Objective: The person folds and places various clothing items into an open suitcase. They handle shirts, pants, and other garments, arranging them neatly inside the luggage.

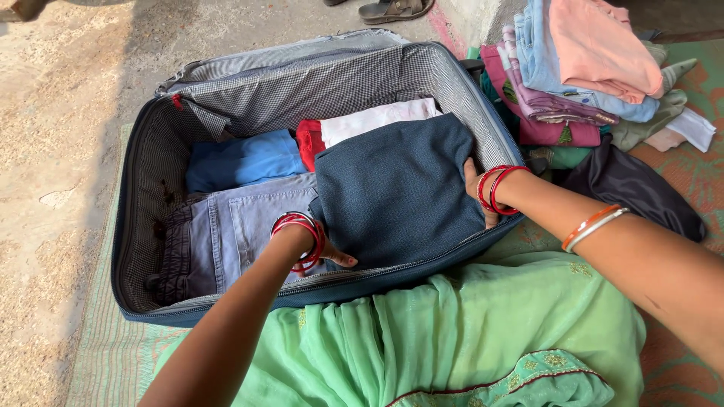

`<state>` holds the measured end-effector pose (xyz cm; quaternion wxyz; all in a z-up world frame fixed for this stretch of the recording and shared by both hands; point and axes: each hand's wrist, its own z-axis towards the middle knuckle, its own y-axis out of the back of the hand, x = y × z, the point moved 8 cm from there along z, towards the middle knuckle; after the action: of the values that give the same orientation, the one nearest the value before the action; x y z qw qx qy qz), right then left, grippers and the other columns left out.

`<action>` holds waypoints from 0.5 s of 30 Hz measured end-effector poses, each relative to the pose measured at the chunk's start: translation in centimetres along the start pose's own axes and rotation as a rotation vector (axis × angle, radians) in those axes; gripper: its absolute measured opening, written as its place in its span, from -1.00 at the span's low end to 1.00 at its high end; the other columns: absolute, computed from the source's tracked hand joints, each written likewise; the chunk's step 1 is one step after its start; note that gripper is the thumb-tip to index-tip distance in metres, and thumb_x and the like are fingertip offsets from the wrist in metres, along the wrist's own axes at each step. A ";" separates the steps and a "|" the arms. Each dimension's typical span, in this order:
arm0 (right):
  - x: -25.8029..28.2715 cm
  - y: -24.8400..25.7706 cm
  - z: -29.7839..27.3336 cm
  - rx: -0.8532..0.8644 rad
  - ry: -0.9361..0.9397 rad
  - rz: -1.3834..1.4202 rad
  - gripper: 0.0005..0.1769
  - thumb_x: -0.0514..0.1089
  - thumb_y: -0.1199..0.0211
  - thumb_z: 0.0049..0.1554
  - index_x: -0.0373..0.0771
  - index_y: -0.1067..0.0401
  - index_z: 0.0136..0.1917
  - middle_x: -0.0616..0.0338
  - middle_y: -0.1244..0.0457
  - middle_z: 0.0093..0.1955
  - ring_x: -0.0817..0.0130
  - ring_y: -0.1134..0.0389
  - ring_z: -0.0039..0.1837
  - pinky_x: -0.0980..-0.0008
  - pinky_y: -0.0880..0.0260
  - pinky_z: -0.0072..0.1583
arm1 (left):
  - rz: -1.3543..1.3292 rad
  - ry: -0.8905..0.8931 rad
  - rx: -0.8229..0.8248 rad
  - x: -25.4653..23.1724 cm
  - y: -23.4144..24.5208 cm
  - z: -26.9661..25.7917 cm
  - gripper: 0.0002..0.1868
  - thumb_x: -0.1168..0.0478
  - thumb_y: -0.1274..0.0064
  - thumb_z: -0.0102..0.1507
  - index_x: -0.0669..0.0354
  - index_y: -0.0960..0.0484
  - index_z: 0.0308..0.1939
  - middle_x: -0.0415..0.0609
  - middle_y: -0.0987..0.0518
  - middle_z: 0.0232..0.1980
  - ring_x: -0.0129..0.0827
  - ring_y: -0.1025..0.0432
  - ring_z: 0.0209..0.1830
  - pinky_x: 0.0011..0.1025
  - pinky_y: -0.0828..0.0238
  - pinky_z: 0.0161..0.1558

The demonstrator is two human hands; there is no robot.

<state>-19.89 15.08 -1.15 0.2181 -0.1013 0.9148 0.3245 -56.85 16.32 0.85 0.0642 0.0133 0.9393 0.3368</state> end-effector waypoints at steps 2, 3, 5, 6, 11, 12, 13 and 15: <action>-0.3 0.8 -1.3 -0.069 0.016 0.012 0.76 0.09 -0.72 -0.23 -0.18 0.68 0.69 -0.36 0.19 0.66 -0.18 0.00 0.63 -0.04 -0.01 0.58 | 0.072 -0.017 -0.087 -0.9 1.9 -1.4 0.16 -0.42 -0.42 -0.26 0.00 -0.33 0.27 -0.09 -0.39 0.32 0.01 -0.33 0.18 0.09 -0.37 0.17; -0.5 1.7 -2.1 -0.111 0.030 0.019 0.77 0.02 -0.73 -0.26 -0.12 0.65 0.70 -0.33 0.21 0.67 -0.18 0.00 0.63 -0.02 -0.04 0.57 | 0.107 -0.030 -0.134 -1.5 2.9 -1.8 0.21 -0.41 -0.44 -0.27 -0.03 -0.26 0.31 -0.09 -0.32 0.36 0.05 -0.26 0.22 0.14 -0.32 0.19; -0.6 3.4 -4.1 -0.189 0.061 0.032 0.79 -0.10 -0.76 -0.32 0.01 0.60 0.73 -0.27 0.24 0.71 -0.18 0.00 0.64 0.02 -0.10 0.56 | 0.191 -0.067 -0.216 -2.8 4.7 -2.1 0.31 -0.39 -0.48 -0.29 -0.08 -0.12 0.38 -0.07 -0.18 0.43 0.15 -0.12 0.31 0.24 -0.22 0.23; -0.4 4.2 -5.2 -0.228 0.080 0.038 0.81 -0.16 -0.77 -0.35 0.07 0.57 0.74 -0.24 0.26 0.72 -0.18 0.00 0.64 0.04 -0.13 0.56 | 0.229 -0.086 -0.247 -3.4 5.3 -2.0 0.37 -0.39 -0.49 -0.29 -0.11 -0.04 0.41 -0.06 -0.12 0.47 0.20 -0.06 0.35 0.29 -0.17 0.25; 1.2 6.3 -8.8 -0.272 0.110 -0.170 0.87 0.08 -0.84 -0.44 0.27 0.57 0.69 -0.01 0.52 0.76 -0.12 0.47 0.73 -0.05 0.29 0.63 | 0.433 -0.193 -0.310 -7.7 4.9 -0.6 0.68 -0.34 -0.58 -0.34 -0.25 0.32 0.59 -0.01 0.23 0.66 0.44 0.29 0.57 0.53 0.08 0.34; 1.4 6.3 -9.1 -0.278 0.123 -0.194 0.89 0.14 -0.84 -0.45 0.27 0.58 0.69 -0.03 0.54 0.76 -0.12 0.52 0.73 -0.06 0.35 0.63 | 0.468 -0.200 -0.305 -8.4 4.3 -0.3 0.75 -0.33 -0.60 -0.35 -0.27 0.39 0.63 0.00 0.30 0.70 0.49 0.35 0.62 0.58 0.13 0.36; 1.6 6.2 -9.2 -0.271 0.130 -0.200 0.89 0.16 -0.83 -0.45 0.27 0.60 0.69 -0.05 0.55 0.76 -0.13 0.54 0.73 -0.08 0.37 0.62 | 0.518 -0.219 -0.292 -9.2 3.6 0.1 0.79 -0.35 -0.61 -0.33 -0.31 0.49 0.62 0.01 0.46 0.71 0.50 0.50 0.62 0.61 0.25 0.36; 1.8 5.5 -9.0 -0.253 0.144 -0.211 0.90 0.22 -0.81 -0.44 0.26 0.65 0.68 -0.09 0.56 0.75 -0.15 0.57 0.73 -0.13 0.41 0.61 | 0.535 -0.216 -0.260 -9.6 2.3 0.8 0.81 -0.33 -0.62 -0.36 -0.39 0.52 0.62 -0.01 0.51 0.71 0.46 0.55 0.63 0.62 0.31 0.38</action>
<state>-26.24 13.49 7.31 0.1705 -0.2464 0.8642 0.4043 -47.25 17.93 2.82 0.0740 0.2871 0.8394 0.4555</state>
